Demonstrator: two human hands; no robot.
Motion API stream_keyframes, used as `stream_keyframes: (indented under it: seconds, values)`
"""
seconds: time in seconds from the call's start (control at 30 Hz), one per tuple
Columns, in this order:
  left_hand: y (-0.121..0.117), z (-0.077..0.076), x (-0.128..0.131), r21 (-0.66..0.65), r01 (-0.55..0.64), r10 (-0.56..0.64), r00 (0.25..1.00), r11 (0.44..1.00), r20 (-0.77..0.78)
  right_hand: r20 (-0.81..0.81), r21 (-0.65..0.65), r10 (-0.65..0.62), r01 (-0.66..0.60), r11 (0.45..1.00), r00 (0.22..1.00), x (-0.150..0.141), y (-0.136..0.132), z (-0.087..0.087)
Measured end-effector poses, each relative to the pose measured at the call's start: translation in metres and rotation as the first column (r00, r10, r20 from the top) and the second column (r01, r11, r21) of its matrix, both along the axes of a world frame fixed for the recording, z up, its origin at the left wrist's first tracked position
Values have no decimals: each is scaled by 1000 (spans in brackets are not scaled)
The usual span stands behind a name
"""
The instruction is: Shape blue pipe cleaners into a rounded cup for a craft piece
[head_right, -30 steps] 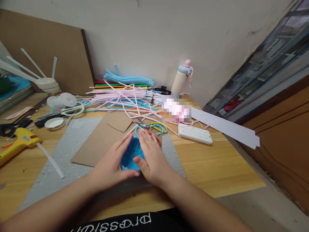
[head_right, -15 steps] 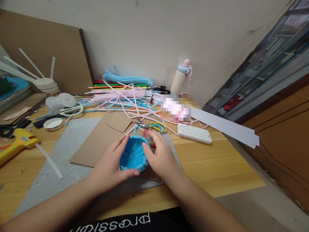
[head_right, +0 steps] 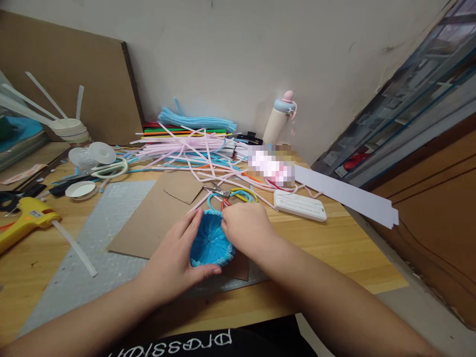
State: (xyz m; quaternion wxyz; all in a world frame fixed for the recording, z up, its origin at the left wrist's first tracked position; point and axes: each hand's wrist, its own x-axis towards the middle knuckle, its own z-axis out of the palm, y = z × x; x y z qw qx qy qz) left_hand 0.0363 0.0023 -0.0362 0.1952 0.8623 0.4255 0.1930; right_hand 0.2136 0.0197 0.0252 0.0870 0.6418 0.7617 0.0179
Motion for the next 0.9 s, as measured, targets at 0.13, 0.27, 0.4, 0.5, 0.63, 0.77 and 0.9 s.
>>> stream_keyframes:
  seconds: [0.13, 0.27, 0.4, 0.5, 0.63, 0.77, 0.9]
  values:
    - [0, 0, 1, -36, 0, 0, 1000, 999, 17, 38, -54, 43, -41, 998, 998, -5, 1, -3]
    - [0, 1, 2, -43, 1, 0, 1000, 999, 25, 71, -75, 71, -65, 995, 995, -12, 2, -10]
    - [-1, 0, 2, -70, -19, 21, 999, 997, 28, 65, -43, 54, -52, 998, 996, -9, 3, -10]
    - [-5, 1, 0, -103, -72, 78, 996, 992, 51, -91, 34, -40, 43, 998, 995, 4, -1, -4]
    - [-4, 7, -4, -122, -123, 140, 980, 985, 140, -448, -76, -121, 97, 992, 886, 17, -13, -9]
    - [8, 14, -9, -151, -157, 188, 956, 976, 225, -585, -65, -44, 7, 998, 809, 10, -17, -24]
    - [20, 19, -14, -226, -204, 251, 947, 953, 202, -680, 19, 19, -8, 1000, 733, -5, -10, -30]
